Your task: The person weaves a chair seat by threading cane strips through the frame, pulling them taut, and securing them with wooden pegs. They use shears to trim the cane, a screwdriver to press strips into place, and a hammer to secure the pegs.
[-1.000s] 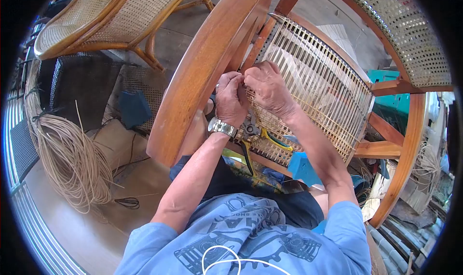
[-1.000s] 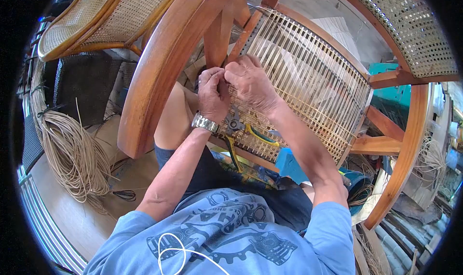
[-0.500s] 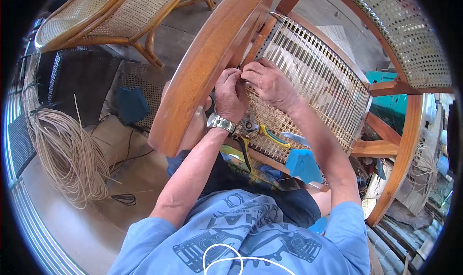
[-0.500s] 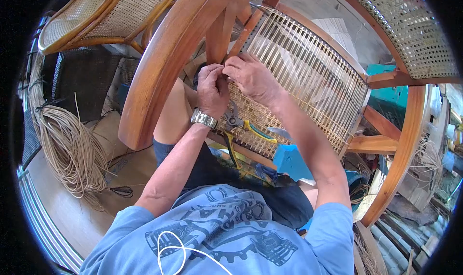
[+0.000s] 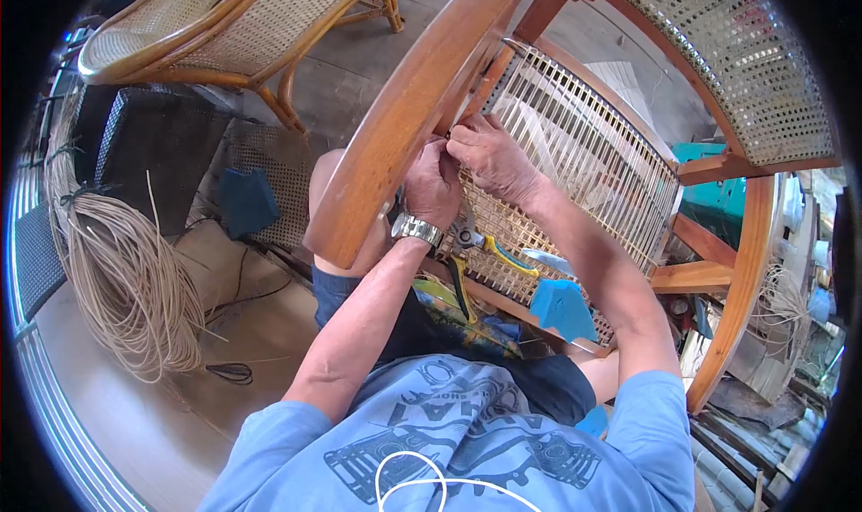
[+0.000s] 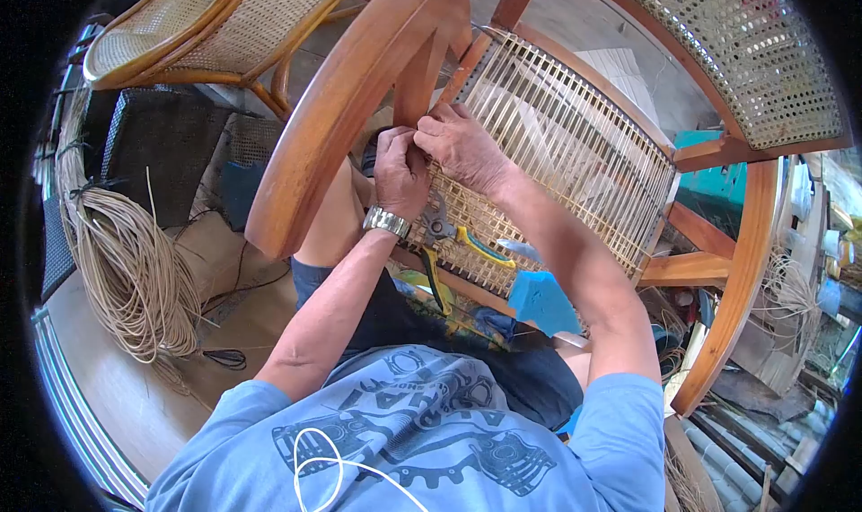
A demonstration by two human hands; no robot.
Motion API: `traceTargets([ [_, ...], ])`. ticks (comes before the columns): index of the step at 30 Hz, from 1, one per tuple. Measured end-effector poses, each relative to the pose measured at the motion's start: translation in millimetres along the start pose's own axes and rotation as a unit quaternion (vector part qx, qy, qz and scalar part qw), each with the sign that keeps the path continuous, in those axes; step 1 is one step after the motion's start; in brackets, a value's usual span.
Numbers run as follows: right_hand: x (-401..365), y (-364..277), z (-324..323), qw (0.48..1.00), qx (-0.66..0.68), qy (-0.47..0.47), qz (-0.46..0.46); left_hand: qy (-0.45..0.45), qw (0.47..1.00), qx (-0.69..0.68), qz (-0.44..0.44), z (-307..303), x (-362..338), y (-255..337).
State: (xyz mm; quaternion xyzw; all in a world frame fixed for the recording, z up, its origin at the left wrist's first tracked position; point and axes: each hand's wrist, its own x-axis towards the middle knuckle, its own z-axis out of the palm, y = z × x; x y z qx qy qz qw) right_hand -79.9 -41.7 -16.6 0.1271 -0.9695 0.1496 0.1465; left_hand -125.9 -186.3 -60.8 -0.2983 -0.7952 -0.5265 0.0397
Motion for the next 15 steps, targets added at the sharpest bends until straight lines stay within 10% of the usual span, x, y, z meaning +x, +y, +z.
traceTargets([
  [15,-3,-6,5,0.994,-0.080,0.067,0.031,0.004,0.998,0.044,-0.055,11,-12,-9],
])
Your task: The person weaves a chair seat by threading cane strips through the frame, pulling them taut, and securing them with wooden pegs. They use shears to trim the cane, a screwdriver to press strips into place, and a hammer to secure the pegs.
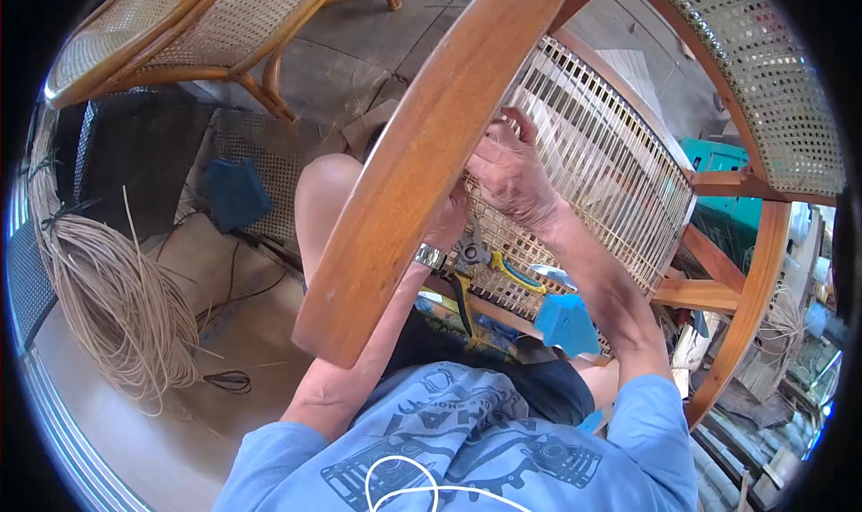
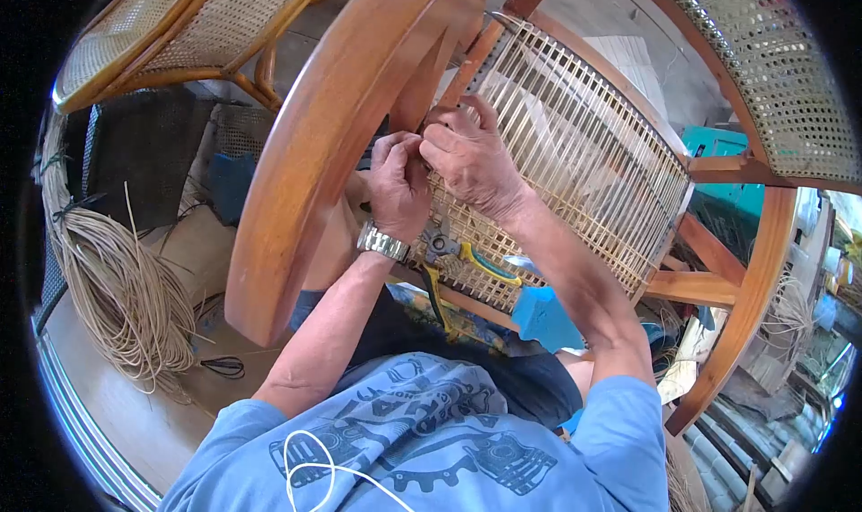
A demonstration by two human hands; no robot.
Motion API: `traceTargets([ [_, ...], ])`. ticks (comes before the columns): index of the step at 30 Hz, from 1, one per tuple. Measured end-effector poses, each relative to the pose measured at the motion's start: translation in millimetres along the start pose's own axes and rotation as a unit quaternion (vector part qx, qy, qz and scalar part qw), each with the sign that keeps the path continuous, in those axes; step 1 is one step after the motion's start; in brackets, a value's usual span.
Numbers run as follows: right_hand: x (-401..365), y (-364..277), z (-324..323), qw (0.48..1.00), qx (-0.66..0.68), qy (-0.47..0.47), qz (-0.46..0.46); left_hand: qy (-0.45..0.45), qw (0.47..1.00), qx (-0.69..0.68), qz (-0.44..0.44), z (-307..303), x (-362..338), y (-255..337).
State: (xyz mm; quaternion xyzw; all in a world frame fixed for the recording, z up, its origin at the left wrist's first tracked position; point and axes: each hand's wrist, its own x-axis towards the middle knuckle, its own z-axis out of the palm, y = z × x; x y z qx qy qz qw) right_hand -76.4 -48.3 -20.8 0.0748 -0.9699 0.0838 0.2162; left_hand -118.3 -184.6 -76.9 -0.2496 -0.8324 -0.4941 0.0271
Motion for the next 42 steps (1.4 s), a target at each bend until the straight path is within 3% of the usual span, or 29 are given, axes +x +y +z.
traceTargets([
  [3,0,3,0,0.999,0.003,-0.005,-0.034,-0.031,0.999,0.036,-0.001,-6,0,5],
  [13,-1,2,0,1.000,0.016,0.007,-0.015,-0.052,0.999,0.005,-0.011,-12,-1,8],
  [16,6,8,-6,0.999,0.003,-0.030,-0.042,-0.046,0.997,0.037,-0.055,-10,3,7],
  [18,2,0,-3,1.000,0.023,-0.001,-0.017,-0.043,0.997,0.034,0.046,-16,4,12],
  [20,27,15,-26,0.999,0.015,0.003,-0.041,-0.047,0.999,0.021,0.012,-9,4,7],
  [22,73,26,-73,0.978,-0.059,0.197,0.039,0.040,0.998,-0.011,0.040,-2,6,5],
  [23,59,21,-74,0.978,-0.057,0.192,0.056,-0.003,0.997,-0.074,0.024,-8,8,9],
  [25,33,19,-72,0.992,-0.067,0.053,0.096,-0.015,0.996,-0.086,0.023,-11,4,7],
  [26,23,23,-73,0.991,-0.072,0.064,0.092,-0.009,0.995,-0.095,0.021,-8,9,4],
  [27,4,23,-74,0.984,0.027,0.076,0.161,-0.007,0.992,-0.123,-0.003,-9,9,11],
  [29,-21,19,-90,0.932,0.190,0.047,0.305,-0.014,0.996,-0.085,0.033,-9,8,9],
  [30,-26,15,-91,0.931,0.190,0.048,0.308,-0.015,0.996,-0.046,0.069,-8,10,5],
  [32,-28,13,-88,0.826,0.260,-0.010,0.500,-0.008,0.995,-0.025,0.098,-6,10,-1],
  [38,-31,9,-37,0.815,0.359,0.007,0.454,-0.025,0.995,-0.021,0.096,-8,7,0],
  [42,-14,13,-23,0.868,0.304,0.019,0.391,-0.024,0.994,-0.026,0.104,-13,10,8],
])
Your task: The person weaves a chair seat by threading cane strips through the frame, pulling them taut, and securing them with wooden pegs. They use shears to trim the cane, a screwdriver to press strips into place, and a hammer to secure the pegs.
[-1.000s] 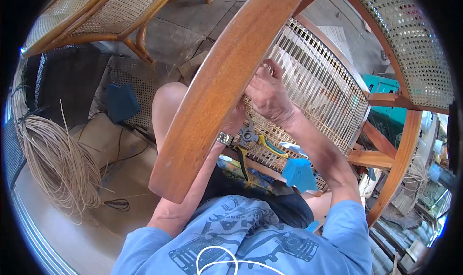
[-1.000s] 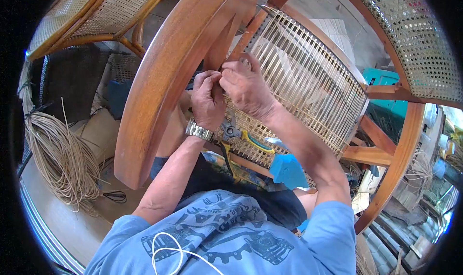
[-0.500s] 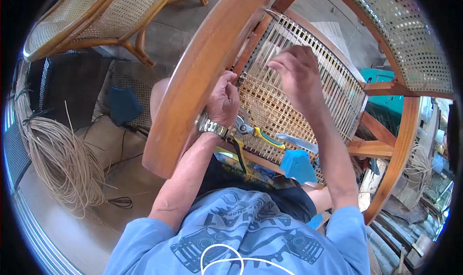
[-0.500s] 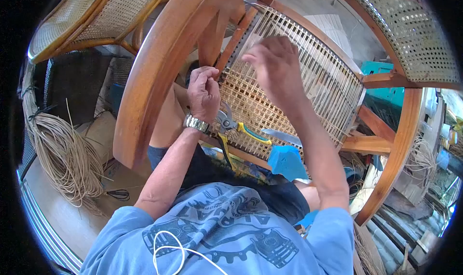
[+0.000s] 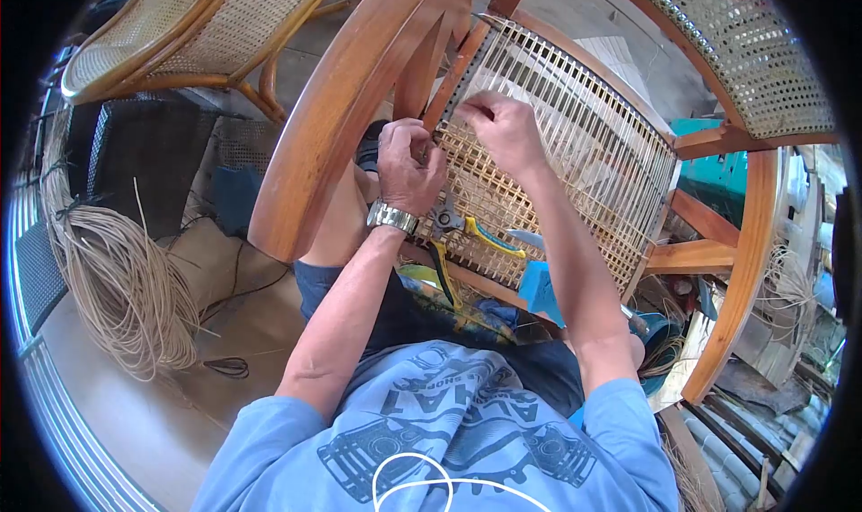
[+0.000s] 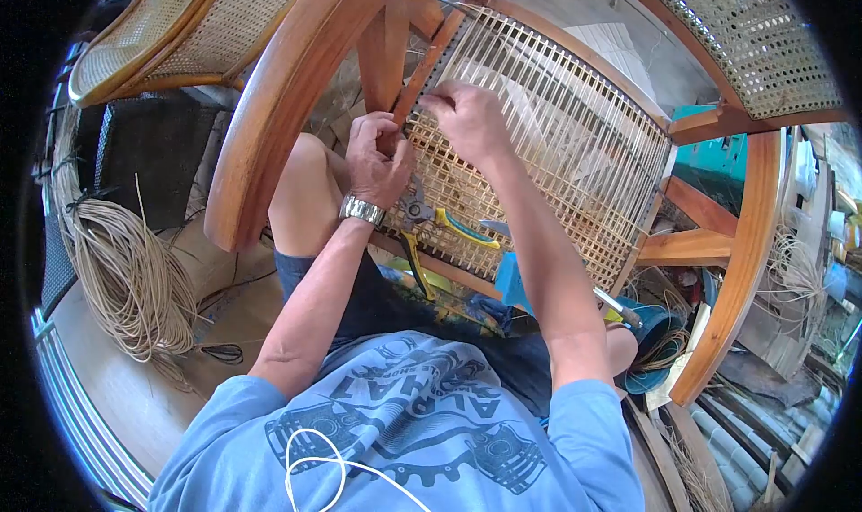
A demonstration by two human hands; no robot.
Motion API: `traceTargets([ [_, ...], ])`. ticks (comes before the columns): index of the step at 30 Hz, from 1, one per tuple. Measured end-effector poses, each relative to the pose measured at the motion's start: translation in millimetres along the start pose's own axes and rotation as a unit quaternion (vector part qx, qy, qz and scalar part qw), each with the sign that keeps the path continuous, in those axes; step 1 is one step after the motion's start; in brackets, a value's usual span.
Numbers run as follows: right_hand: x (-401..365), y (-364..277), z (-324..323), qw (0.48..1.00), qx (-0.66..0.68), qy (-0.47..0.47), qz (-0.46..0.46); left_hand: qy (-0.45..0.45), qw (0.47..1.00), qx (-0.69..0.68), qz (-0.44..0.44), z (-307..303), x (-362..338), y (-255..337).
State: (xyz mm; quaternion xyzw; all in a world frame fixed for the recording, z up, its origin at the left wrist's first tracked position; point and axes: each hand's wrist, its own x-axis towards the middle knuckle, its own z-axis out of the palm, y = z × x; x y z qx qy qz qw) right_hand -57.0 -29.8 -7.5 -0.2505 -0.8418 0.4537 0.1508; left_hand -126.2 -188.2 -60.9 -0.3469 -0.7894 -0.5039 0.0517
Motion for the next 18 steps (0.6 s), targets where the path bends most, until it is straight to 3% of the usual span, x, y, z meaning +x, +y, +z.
traceTargets([
  [3,8,2,8,1.000,0.016,-0.010,-0.009,0.016,0.999,-0.032,-0.027,2,2,1],
  [6,9,2,13,0.997,-0.047,-0.047,-0.032,0.025,0.999,0.030,0.005,4,-1,-4],
  [11,12,9,19,0.992,-0.107,-0.008,-0.066,0.018,0.999,0.020,-0.047,9,-1,-6],
  [18,11,1,24,0.984,-0.129,-0.011,-0.127,0.014,0.999,0.008,-0.048,7,1,-4],
])
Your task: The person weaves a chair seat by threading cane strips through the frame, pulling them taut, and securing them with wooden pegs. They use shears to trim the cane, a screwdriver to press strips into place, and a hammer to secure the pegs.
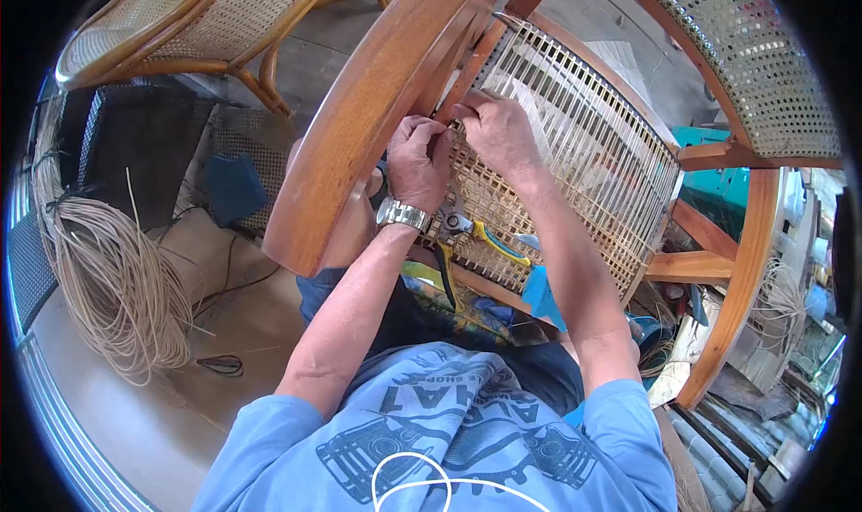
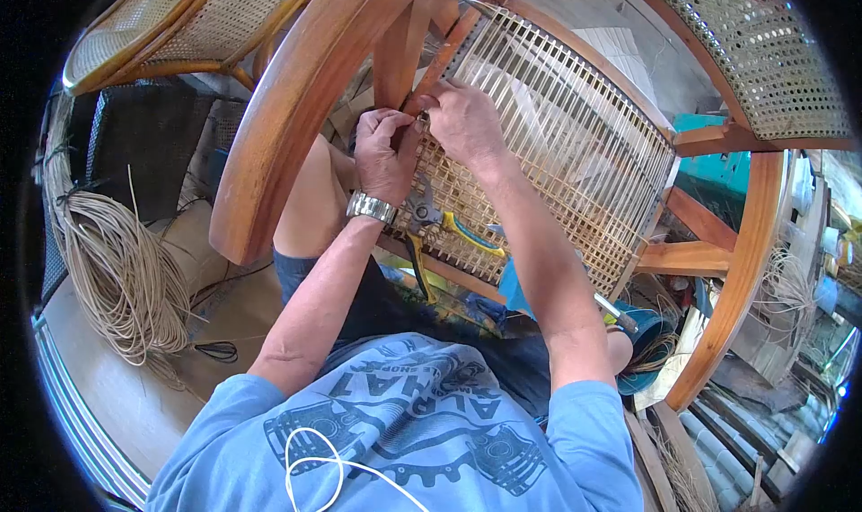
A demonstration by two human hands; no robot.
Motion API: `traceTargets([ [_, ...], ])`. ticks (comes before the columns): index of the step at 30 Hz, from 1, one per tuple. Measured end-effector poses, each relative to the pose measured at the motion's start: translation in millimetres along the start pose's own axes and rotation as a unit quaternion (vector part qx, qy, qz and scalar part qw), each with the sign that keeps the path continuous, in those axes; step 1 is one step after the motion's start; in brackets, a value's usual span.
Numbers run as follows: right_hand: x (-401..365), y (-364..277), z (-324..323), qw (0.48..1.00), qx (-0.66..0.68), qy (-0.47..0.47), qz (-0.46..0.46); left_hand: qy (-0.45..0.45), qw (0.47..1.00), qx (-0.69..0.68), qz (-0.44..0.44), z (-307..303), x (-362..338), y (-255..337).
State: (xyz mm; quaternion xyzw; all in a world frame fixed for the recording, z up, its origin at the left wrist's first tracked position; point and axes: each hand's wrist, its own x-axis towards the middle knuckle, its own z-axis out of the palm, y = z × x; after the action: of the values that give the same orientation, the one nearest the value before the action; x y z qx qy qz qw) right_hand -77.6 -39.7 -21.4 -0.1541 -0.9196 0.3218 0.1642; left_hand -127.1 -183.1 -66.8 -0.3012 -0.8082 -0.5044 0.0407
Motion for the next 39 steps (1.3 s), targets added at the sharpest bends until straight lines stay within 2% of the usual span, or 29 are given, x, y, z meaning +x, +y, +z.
traceTargets([
  [2,0,1,1,0.988,-0.111,-0.003,-0.107,0.004,1.000,-0.007,0.004,1,0,0],
  [5,0,-8,-3,0.989,-0.103,-0.053,-0.089,-0.006,1.000,-0.016,-0.014,0,-1,1],
  [9,-1,4,7,0.990,-0.063,-0.037,-0.118,-0.014,0.999,-0.016,-0.038,-6,3,12],
  [11,-5,6,9,0.982,-0.114,-0.022,-0.148,-0.023,0.999,-0.004,-0.028,-8,4,17],
  [14,-5,13,13,0.983,-0.103,-0.023,-0.147,-0.028,0.998,-0.028,-0.059,-6,3,15],
  [18,-6,12,17,0.983,-0.101,0.005,-0.153,-0.037,0.998,-0.037,-0.027,-5,4,4],
  [20,-8,12,15,0.983,-0.080,0.004,-0.165,-0.006,0.998,0.010,0.056,-2,4,-3],
  [21,-2,22,18,0.984,-0.077,-0.040,-0.155,-0.026,0.999,-0.009,0.037,-3,5,0],
  [22,-3,32,18,0.984,-0.074,-0.082,-0.139,-0.039,0.997,0.022,0.066,-2,4,-8],
  [24,-14,8,-24,0.992,-0.093,-0.064,-0.054,-0.021,0.994,0.013,0.110,0,4,-10],
  [25,-32,-7,-50,0.999,-0.004,0.047,-0.003,-0.034,0.995,0.001,0.095,0,2,-14],
  [26,-49,18,-63,0.981,-0.137,0.110,-0.083,-0.025,0.998,0.002,0.062,4,0,-18],
  [27,-79,-19,-106,0.986,-0.001,0.121,0.115,-0.024,0.998,0.000,0.050,6,0,-20],
  [29,-150,-16,-155,0.971,0.012,0.199,0.129,-0.024,0.998,0.029,0.043,5,2,-21],
  [31,-235,-37,-199,0.943,0.036,0.225,0.243,-0.022,0.997,0.054,0.048,5,1,-18],
  [32,-282,-39,-210,0.931,-0.008,0.238,0.278,-0.034,0.998,0.033,0.040,6,2,-23],
  [33,-323,-51,-214,0.897,0.055,0.282,0.337,-0.046,0.998,0.039,0.020,1,3,-25],
  [34,-400,-62,-217,0.871,-0.034,0.301,0.386,-0.059,0.998,0.037,0.008,4,3,-18],
  [35,-428,-71,-215,0.837,-0.021,0.331,0.436,-0.058,0.998,0.030,0.014,2,4,-19],
  [37,-457,-82,-210,0.782,0.037,0.372,0.498,-0.074,0.996,0.043,-0.013,2,6,-21],
  [39,-452,-78,-206,0.798,0.013,0.362,0.481,-0.070,0.997,0.027,-0.013,5,6,-21],
])
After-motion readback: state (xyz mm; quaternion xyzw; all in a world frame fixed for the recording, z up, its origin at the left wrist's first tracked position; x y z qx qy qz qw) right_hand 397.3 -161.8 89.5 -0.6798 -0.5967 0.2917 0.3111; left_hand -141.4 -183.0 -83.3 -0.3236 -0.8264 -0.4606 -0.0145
